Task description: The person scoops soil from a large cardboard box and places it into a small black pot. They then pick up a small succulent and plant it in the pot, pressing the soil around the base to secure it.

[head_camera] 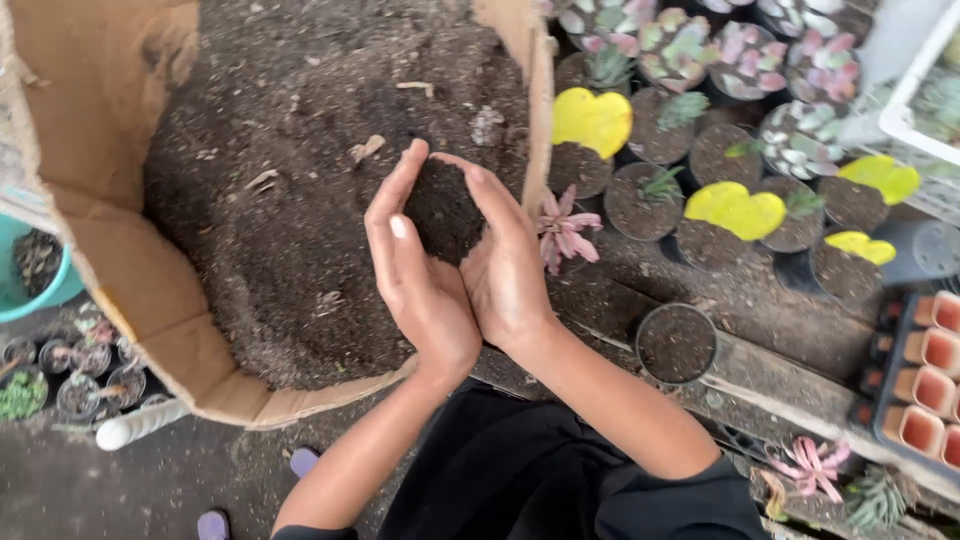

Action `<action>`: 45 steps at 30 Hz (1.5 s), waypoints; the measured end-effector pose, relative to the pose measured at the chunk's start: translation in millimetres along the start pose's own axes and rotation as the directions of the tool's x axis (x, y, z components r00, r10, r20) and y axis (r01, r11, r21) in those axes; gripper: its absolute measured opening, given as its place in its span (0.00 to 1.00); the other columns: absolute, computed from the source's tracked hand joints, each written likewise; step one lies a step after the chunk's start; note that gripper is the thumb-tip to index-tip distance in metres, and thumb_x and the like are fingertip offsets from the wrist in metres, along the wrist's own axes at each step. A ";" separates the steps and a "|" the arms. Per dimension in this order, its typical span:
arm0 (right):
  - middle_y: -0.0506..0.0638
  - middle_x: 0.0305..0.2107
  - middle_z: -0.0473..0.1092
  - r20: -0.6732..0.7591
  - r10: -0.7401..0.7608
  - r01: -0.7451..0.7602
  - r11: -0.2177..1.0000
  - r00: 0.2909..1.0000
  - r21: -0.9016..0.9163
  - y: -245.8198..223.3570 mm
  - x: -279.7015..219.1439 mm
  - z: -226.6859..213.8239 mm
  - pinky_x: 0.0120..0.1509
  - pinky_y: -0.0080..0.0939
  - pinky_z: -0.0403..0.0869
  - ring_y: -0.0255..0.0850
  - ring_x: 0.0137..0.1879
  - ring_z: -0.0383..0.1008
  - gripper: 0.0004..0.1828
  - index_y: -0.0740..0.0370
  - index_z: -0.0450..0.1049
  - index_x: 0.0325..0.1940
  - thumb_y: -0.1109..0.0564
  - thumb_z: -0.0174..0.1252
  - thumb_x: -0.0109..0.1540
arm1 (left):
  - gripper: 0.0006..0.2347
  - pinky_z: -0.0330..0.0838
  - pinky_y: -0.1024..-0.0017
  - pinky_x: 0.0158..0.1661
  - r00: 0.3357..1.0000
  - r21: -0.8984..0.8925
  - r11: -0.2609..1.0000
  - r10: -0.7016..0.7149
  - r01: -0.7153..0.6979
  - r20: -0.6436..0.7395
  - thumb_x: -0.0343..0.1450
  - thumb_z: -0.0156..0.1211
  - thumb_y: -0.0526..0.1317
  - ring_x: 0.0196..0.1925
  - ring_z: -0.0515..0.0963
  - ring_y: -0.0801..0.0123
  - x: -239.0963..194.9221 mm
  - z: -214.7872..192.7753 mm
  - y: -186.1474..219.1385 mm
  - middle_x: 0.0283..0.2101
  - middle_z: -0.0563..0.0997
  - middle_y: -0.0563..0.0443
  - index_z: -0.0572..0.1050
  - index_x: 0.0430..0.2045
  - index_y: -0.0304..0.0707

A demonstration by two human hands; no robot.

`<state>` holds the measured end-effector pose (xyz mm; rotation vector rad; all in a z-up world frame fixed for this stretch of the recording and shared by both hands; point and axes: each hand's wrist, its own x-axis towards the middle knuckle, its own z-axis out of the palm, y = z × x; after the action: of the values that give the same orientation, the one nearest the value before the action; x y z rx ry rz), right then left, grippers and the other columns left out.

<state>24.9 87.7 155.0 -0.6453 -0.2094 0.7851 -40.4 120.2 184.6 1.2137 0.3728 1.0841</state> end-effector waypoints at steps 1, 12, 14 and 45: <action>0.79 0.75 0.54 -0.012 -0.019 0.019 1.000 1.000 -0.001 -8.6 -7.3 -2.9 0.86 0.70 0.57 0.70 0.83 0.50 0.29 0.71 0.61 0.80 0.52 0.53 0.78 | 0.19 0.48 0.51 0.84 1.000 -0.009 1.000 -0.006 0.006 0.020 0.89 0.36 0.49 0.85 0.58 0.50 -6.1 10.3 -1.9 0.72 0.70 0.44 0.68 0.69 0.40; 0.65 0.62 0.76 -0.591 -0.340 0.339 0.933 0.731 -0.117 -79.8 -93.7 -73.9 0.72 0.54 0.78 0.52 0.67 0.78 0.23 0.64 0.76 0.65 0.47 0.57 0.72 | 0.15 0.58 0.53 0.80 0.939 -0.235 0.966 -0.020 0.106 0.342 0.87 0.43 0.40 0.79 0.70 0.54 -96.6 98.3 -41.4 0.69 0.77 0.41 0.75 0.63 0.34; 0.65 0.63 0.75 -0.607 -0.374 0.375 0.918 0.702 -0.132 -81.8 -110.6 -100.4 0.73 0.55 0.77 0.53 0.68 0.77 0.24 0.65 0.76 0.66 0.48 0.58 0.72 | 0.15 0.57 0.52 0.80 0.912 -0.247 0.954 -0.058 0.170 0.406 0.87 0.42 0.39 0.80 0.68 0.52 -114.6 106.2 -49.9 0.70 0.75 0.41 0.73 0.65 0.34; 0.53 0.38 0.73 -0.336 -0.857 0.147 0.418 0.391 -0.896 -43.3 -172.3 -198.5 0.81 0.57 0.62 0.46 0.62 0.75 0.15 0.67 0.79 0.53 0.61 0.45 0.78 | 0.25 0.48 0.48 0.80 0.633 -0.133 0.929 -0.126 0.346 0.764 0.86 0.34 0.49 0.85 0.54 0.49 -181.4 101.4 -140.4 0.82 0.58 0.39 0.60 0.77 0.35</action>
<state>10.6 -149.5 34.6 -1.5940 0.0866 -0.4564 12.9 -80.5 43.9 1.2104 -0.2557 0.3083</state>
